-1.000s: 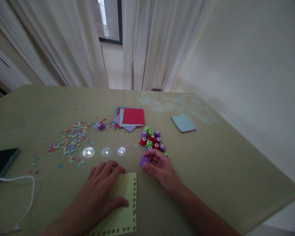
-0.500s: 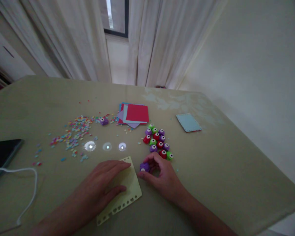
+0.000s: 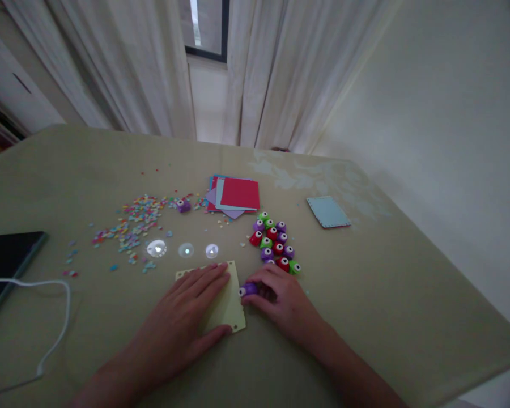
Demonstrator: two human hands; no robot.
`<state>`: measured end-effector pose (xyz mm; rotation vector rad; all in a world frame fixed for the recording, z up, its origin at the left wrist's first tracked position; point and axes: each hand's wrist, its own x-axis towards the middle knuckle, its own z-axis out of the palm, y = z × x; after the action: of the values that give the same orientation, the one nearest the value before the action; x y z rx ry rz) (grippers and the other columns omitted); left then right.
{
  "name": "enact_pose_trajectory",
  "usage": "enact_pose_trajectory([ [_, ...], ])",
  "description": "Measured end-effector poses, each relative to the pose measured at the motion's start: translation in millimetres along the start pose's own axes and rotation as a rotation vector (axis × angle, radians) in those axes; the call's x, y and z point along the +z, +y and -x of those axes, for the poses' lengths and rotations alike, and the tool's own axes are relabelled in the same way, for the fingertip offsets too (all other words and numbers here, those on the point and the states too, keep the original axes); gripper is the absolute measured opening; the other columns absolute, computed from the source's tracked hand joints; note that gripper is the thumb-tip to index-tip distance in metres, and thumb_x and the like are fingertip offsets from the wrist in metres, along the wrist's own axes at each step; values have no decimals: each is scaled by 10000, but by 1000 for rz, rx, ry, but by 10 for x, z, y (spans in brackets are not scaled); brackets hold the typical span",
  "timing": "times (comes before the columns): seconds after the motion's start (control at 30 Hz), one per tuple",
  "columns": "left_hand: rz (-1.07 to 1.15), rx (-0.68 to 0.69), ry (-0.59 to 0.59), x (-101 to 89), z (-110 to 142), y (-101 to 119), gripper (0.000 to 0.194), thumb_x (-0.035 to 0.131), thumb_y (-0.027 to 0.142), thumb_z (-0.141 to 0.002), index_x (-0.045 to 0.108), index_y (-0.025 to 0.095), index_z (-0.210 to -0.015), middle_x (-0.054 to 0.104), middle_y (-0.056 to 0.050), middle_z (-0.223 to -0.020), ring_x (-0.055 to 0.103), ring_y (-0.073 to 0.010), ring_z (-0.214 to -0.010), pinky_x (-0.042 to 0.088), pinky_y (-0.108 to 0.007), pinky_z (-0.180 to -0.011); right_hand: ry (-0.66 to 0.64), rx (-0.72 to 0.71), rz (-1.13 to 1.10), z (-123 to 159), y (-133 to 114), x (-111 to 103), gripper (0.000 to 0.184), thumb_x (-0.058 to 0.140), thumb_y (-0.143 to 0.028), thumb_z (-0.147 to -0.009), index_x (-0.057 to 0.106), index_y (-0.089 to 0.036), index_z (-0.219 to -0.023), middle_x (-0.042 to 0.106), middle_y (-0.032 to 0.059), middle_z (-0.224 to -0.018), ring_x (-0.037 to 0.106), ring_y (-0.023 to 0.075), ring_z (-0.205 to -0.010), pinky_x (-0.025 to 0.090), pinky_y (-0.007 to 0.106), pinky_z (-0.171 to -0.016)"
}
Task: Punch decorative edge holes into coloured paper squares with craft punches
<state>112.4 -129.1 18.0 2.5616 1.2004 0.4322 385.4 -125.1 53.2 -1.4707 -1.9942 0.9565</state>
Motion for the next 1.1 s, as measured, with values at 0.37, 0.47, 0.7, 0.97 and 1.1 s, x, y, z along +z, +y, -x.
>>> enact_pose_trajectory([
  [0.37, 31, -17, 27, 3, -16, -24, 756, 764, 485, -966, 480, 320, -1647, 541, -66, -1682, 569, -329, -1493, 493, -517, -1217, -112, -54, 171, 23, 0, -116, 197, 818, -192, -978, 789, -199, -1172, 755, 48, -1076, 712, 198, -929, 540, 305, -849],
  [0.47, 32, -25, 29, 4, -19, -23, 726, 750, 482, -975, 500, 324, -1639, 547, -69, -1676, 565, -332, -1495, 489, -517, -1219, -114, -49, 155, 29, -18, -103, 172, 838, -212, -958, 795, -198, -1124, 752, 42, -1026, 701, 190, -875, 528, 292, -792],
  [0.7, 44, -15, 44, -9, -36, -35, 707, 736, 480, -990, 498, 320, -1636, 562, -59, -1665, 575, -326, -1484, 502, -517, -1204, -59, 12, 134, 8, 1, -39, 184, 900, -229, -905, 790, -179, -1044, 746, 28, -932, 665, 183, -792, 483, 284, -725],
  [0.97, 53, 2, 50, -31, -53, -45, 703, 738, 484, -990, 502, 307, -1628, 580, -70, -1649, 582, -317, -1475, 501, -498, -1195, 15, 59, 87, -3, 7, 59, 205, 911, -252, -898, 780, -166, -1031, 729, 8, -854, 620, 165, -707, 440, 278, -681],
  [1.1, 40, -6, 44, -25, -50, -41, 713, 746, 494, -986, 495, 308, -1628, 576, -66, -1653, 582, -316, -1474, 503, -501, -1193, -9, 45, 63, -1, 8, 24, 201, 910, -242, -899, 784, -169, -1037, 721, 3, -856, 614, 159, -714, 435, 271, -683],
])
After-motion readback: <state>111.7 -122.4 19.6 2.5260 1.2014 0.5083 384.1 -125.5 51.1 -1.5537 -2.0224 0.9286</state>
